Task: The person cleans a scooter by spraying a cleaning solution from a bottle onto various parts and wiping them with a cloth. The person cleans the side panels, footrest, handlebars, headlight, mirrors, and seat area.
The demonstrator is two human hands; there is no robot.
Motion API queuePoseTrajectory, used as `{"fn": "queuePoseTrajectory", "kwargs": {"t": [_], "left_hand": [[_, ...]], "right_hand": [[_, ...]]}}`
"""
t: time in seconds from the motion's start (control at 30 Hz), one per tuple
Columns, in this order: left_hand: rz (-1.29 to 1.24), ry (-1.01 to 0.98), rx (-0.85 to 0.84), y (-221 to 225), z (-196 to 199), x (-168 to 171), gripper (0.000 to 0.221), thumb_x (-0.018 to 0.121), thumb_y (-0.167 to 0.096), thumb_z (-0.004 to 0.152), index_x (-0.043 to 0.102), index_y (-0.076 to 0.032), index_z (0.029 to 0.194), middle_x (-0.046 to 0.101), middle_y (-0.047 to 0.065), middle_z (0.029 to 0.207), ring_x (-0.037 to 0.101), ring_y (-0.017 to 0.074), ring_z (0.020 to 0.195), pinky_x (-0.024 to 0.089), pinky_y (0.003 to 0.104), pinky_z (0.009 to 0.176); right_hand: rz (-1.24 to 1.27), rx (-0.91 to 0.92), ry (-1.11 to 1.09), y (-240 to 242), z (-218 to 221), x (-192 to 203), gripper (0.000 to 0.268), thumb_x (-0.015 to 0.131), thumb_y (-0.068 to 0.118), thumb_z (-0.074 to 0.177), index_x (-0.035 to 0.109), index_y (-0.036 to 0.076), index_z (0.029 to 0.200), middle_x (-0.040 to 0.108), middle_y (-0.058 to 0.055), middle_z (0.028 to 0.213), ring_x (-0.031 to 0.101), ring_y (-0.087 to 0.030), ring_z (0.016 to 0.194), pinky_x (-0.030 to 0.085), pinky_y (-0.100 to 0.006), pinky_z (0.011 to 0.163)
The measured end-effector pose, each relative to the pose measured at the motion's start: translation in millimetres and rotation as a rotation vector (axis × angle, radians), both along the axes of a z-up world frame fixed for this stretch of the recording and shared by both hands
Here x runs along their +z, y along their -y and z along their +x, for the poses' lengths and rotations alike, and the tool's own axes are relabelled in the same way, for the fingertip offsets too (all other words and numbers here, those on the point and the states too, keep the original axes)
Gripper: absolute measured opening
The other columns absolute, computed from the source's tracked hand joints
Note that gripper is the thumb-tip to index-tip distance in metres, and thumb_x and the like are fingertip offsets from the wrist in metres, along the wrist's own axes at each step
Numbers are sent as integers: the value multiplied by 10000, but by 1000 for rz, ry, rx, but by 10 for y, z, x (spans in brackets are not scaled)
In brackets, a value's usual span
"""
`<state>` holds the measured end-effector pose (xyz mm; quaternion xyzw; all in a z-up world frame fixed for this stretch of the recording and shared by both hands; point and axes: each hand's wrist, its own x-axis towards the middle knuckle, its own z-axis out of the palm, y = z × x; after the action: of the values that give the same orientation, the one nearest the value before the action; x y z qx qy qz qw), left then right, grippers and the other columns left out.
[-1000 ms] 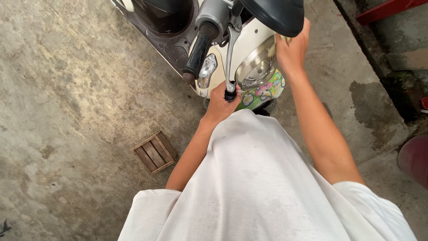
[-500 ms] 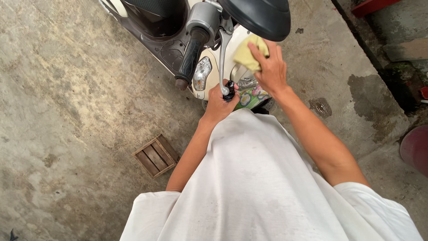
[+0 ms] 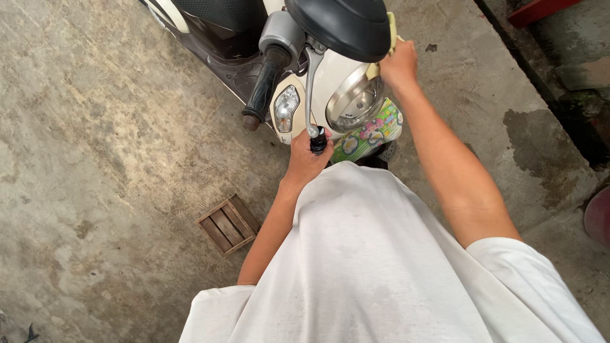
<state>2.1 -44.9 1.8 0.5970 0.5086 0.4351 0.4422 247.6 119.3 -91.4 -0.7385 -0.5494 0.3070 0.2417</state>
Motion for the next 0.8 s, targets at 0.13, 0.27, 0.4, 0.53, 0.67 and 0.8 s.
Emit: {"fn": "queuePoseTrajectory", "kwargs": {"t": [0.13, 0.27, 0.4, 0.53, 0.67, 0.8], "left_hand": [[-47, 23, 13, 33, 82, -15, 123, 705, 1, 880, 629, -16, 975, 678, 50, 793, 655, 98, 709, 539, 266, 657], [-101, -62, -4, 35, 153, 0, 107, 721, -10, 878, 637, -11, 946, 659, 64, 735, 633, 107, 655, 516, 275, 626], [-75, -88, -2, -7, 182, 86, 115, 720, -12, 873, 635, -10, 951, 669, 71, 762, 653, 124, 670, 527, 282, 635], [-29, -96, 70, 36, 192, 224, 127, 717, 1, 861, 632, -11, 953, 671, 70, 787, 665, 135, 695, 540, 287, 659], [2, -104, 164, 162, 359, 204, 148, 709, 12, 851, 634, -17, 975, 691, 70, 841, 682, 140, 755, 550, 297, 710], [-30, -133, 268, 348, 707, 116, 147, 723, 10, 864, 627, -30, 968, 694, 65, 855, 673, 135, 757, 544, 292, 713]], "right_hand": [[219, 143, 140, 419, -330, 323, 300, 706, 132, 946, 663, 79, 1238, 439, -152, 1400, 633, -362, 1111, 536, -490, 923], [376, 270, 162, 370, -362, 622, 311, 684, 87, 917, 688, 118, 1227, 448, -128, 1439, 603, -400, 1165, 532, -507, 859], [248, 214, 123, 0, -227, 519, 352, 668, 191, 1010, 657, 133, 1358, 470, -152, 1379, 577, -422, 1108, 492, -539, 893], [96, 206, 63, -306, 109, 13, 345, 626, 150, 969, 698, 167, 1306, 595, -142, 1201, 565, -394, 1146, 489, -507, 947], [106, 225, -30, -110, 447, -529, 379, 610, 29, 869, 739, 142, 1207, 689, -121, 1112, 570, -389, 1118, 485, -489, 994], [93, 89, -58, 350, 291, -346, 553, 607, -30, 867, 660, 226, 1355, 585, -153, 1285, 587, -352, 1149, 529, -436, 963]]}}
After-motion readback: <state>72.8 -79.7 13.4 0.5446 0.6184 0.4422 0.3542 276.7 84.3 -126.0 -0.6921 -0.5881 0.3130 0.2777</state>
